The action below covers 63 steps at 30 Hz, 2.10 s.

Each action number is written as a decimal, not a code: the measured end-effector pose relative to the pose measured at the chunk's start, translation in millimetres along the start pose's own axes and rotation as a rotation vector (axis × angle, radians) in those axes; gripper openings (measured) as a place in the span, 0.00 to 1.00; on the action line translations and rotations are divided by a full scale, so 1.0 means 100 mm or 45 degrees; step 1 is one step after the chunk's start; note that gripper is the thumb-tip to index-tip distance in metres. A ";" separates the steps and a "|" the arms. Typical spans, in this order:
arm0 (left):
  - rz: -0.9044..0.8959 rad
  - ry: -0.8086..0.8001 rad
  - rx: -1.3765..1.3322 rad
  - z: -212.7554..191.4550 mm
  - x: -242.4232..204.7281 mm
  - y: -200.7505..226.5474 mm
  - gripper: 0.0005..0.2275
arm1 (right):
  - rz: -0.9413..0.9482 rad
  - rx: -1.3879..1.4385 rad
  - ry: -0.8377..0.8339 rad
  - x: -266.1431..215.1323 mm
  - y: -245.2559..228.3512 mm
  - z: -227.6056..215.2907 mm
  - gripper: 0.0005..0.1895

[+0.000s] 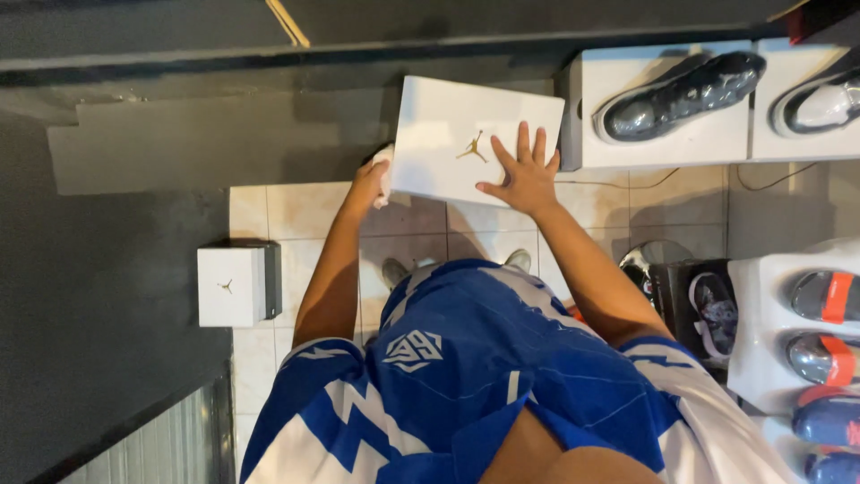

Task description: The person wipes the exterior of several shoe boxes and the shoes inside them using a cloth. They open each box, remove a shoe, wipe it, and place it back on the box. The person handles multiple pairs of sneakers and boxes in sequence.

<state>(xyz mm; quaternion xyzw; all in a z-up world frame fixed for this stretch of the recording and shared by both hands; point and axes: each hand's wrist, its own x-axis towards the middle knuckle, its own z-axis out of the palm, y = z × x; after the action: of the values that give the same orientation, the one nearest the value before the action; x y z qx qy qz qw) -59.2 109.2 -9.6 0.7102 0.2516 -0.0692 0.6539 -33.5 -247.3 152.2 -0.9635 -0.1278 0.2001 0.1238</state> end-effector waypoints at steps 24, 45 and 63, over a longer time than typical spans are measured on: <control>0.428 -0.553 -0.780 0.81 -0.59 2.32 0.19 | -0.870 1.156 0.803 0.58 -1.19 -0.58 0.45; 0.842 0.709 0.539 0.61 0.76 2.13 0.16 | -0.571 -0.261 1.397 1.50 -0.09 -0.38 0.15; 1.025 0.797 0.473 0.64 0.59 2.21 0.13 | -0.198 0.912 0.861 1.74 -0.07 -0.22 0.17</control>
<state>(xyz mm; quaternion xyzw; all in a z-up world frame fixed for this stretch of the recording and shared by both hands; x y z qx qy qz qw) 105.1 59.3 154.4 0.8407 0.1260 0.3583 0.3859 128.7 -193.4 112.2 -0.8589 -0.0753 -0.1021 0.4962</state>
